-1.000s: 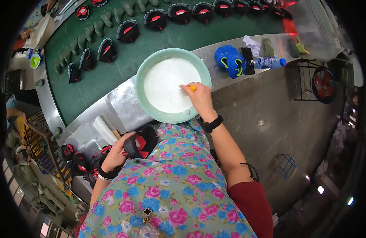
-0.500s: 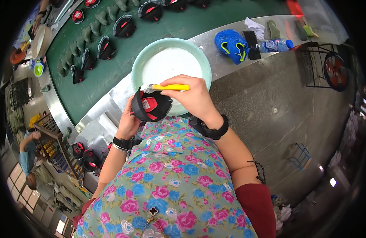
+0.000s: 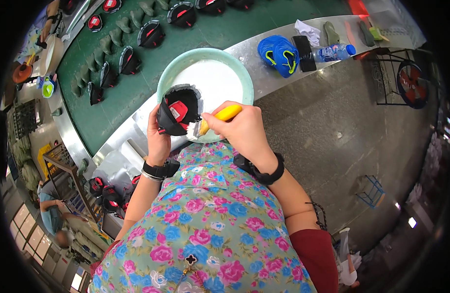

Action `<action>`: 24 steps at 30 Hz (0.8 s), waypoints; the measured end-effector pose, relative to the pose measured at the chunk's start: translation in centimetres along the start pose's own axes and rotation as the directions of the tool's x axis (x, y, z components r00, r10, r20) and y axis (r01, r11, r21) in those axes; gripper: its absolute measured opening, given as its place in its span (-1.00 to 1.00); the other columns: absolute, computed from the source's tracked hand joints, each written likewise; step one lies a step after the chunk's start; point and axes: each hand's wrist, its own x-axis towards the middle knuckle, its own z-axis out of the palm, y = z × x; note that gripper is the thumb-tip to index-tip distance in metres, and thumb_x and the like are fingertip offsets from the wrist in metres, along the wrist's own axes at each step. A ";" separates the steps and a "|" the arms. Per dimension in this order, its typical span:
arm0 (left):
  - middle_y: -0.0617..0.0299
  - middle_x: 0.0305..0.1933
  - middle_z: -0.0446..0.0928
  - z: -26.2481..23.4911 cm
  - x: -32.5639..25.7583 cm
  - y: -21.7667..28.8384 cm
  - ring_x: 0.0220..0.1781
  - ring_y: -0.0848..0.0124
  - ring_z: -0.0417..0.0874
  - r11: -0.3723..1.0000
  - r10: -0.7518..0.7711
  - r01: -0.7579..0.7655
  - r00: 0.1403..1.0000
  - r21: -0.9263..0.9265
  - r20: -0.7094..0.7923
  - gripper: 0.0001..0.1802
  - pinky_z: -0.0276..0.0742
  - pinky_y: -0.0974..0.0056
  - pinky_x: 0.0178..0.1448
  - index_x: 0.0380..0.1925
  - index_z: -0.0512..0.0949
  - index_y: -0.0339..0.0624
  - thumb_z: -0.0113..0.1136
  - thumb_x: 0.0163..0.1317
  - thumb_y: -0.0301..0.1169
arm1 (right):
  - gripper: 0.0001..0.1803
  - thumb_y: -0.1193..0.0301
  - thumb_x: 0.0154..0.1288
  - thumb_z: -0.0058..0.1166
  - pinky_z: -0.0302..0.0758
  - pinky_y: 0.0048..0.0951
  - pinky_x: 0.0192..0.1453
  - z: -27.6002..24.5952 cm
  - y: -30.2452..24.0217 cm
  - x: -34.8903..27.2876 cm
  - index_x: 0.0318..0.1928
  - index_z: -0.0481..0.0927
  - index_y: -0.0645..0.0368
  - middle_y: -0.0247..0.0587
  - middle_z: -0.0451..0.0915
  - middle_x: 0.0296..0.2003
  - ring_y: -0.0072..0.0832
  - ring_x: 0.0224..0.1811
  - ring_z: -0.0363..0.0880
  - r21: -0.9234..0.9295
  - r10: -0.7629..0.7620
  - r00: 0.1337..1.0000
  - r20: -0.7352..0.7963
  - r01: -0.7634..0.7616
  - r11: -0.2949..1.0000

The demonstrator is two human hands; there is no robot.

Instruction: The person uses a yellow-handled brush to apply white paint to the red soles of black shoes. They pick up shoes from a pile, dip the brush into a bowl of white paint, and carefully coat the sole before placing the shoe on a green conveyor belt. The process is repeated for multiple shoes in a factory setting.

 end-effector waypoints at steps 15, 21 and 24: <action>0.11 -0.45 0.53 -2.0 -1.6 0.1 -0.76 0.48 0.27 0.593 -0.533 0.606 0.789 -0.531 0.305 -0.53 0.10 0.45 -0.75 0.00 0.48 -0.25 -0.28 0.46 -0.13 | -0.85 0.52 0.15 0.37 0.54 -0.57 -0.18 0.5 -3.4 1.8 -0.25 0.72 0.29 -0.25 0.71 -0.33 -0.61 -0.28 0.65 0.080 -0.449 0.836 0.314 0.449 0.890; 0.23 -0.50 0.46 -0.4 -2.3 2.7 -0.69 0.54 0.29 0.594 -0.639 0.639 0.744 -0.489 0.197 -0.68 0.10 0.50 -0.74 -0.05 0.51 -0.25 -0.10 0.44 -0.25 | -0.82 0.41 0.14 0.40 0.51 -0.54 -0.32 1.5 -0.6 5.6 -0.33 0.72 0.28 -0.28 0.67 -0.50 -0.65 -0.44 0.59 -0.005 -0.302 0.915 0.268 0.314 0.949; 0.30 -0.47 0.50 -2.1 -2.8 3.4 -0.70 0.55 0.29 0.692 -0.632 0.582 0.774 -0.427 0.032 -0.74 0.07 0.48 -0.71 -0.02 0.55 -0.15 0.00 0.40 -0.31 | -0.82 0.39 0.18 0.36 0.43 -0.55 -0.43 0.9 1.2 4.8 -0.40 0.69 0.26 -0.37 0.61 -0.61 -0.69 -0.54 0.51 -0.201 -0.110 0.963 0.247 0.162 0.966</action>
